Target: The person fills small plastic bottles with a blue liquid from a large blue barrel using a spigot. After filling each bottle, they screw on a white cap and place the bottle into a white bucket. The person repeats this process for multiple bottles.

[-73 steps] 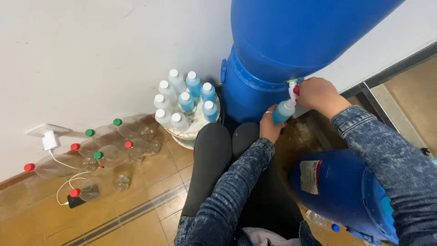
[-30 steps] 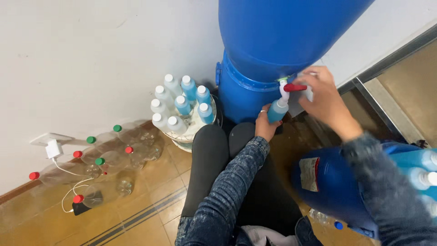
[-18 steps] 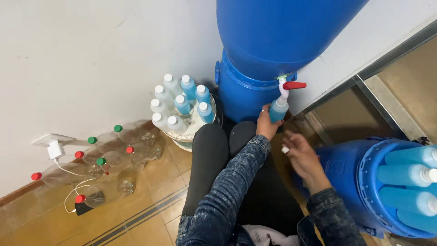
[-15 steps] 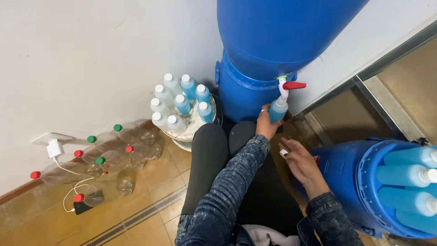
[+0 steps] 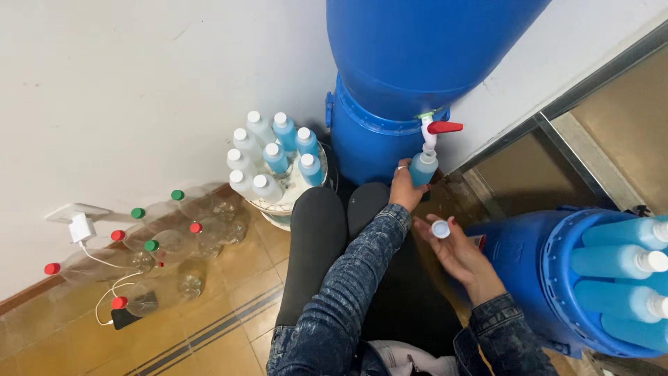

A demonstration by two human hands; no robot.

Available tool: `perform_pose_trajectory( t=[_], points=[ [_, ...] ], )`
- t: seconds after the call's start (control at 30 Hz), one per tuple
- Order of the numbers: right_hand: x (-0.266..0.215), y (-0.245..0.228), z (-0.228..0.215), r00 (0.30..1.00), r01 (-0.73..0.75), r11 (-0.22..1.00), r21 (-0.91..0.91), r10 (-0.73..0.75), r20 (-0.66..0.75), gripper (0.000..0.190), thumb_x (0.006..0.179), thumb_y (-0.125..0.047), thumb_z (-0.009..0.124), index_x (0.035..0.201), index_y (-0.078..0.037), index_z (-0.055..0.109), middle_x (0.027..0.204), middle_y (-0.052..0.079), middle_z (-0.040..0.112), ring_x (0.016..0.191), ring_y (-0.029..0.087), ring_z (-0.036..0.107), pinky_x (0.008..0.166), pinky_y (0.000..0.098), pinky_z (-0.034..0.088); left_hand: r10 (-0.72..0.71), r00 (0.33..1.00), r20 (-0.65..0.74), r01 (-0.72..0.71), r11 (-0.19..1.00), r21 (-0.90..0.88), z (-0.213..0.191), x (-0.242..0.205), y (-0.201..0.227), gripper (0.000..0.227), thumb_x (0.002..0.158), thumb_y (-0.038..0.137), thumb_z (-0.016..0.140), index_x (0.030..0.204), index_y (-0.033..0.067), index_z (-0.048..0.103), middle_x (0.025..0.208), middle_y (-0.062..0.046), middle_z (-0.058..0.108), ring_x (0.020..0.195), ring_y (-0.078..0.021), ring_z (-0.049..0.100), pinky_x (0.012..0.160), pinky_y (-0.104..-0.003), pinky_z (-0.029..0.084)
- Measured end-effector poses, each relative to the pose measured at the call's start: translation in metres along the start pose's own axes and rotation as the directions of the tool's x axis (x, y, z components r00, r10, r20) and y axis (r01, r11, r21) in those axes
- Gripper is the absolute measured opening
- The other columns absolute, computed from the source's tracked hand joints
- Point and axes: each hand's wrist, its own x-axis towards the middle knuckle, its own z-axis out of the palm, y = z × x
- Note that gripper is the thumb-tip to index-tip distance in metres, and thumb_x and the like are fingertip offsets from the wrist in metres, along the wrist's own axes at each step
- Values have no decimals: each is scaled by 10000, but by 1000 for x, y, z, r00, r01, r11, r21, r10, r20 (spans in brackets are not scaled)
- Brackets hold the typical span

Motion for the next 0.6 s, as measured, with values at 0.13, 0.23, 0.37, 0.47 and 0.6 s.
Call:
perform_pose_trajectory(
  t=[0.13, 0.23, 0.37, 0.47, 0.6],
  points=[
    [9, 12, -16, 998, -40, 998, 55, 37, 59, 688, 998, -453, 773, 1467, 21, 606, 1600, 379, 533, 1432, 444, 624, 1108, 307, 602, -9, 1000, 18, 8, 1000, 9, 2, 5, -7, 820, 936, 147, 842, 1615, 147, 383, 1559, -259, 529, 1516, -490, 524, 1283, -582, 444],
    [4, -4, -10, 999, 34, 999, -6, -33, 31, 652, 1048, -479, 704, 1432, 41, 620, 1565, 377, 577, 1420, 432, 638, 1145, 377, 590, -14, 999, 52, 13, 999, 29, 4, 5, -7, 848, 918, 180, 858, 1615, 165, 375, 1550, -254, 533, 1521, -468, 520, 1300, -581, 428],
    [-4, -56, 3, 975, 172, 958, -229, -199, -98, 393, 1202, -350, 503, 1389, -50, 675, 1501, 261, 676, 1423, 335, 657, 1250, 450, 496, 53, 982, 180, -69, 994, 81, 1, -6, 3, 796, 913, 97, 858, 1589, 119, 438, 1504, -308, 571, 1478, -539, 545, 1276, -643, 448],
    [20, -85, -18, 860, 382, 688, -617, -509, -35, 331, 1131, -248, 644, 1384, -35, 673, 1602, 264, 573, 1428, 337, 628, 1233, 436, 492, 110, 963, 247, -139, 985, 103, 0, -14, 7, 814, 882, 79, 877, 1588, 130, 475, 1480, -315, 611, 1455, -551, 571, 1257, -659, 465],
    [31, -106, 10, 573, 525, -63, -849, -711, 407, 394, 876, -89, 970, 1227, -25, 804, 1636, 234, 569, 1386, 406, 659, 1187, 470, 551, 191, 935, 298, -233, 966, 114, 2, -19, 9, 845, 847, 80, 924, 1583, 150, 514, 1444, -316, 668, 1416, -565, 616, 1222, -690, 488]
  ],
)
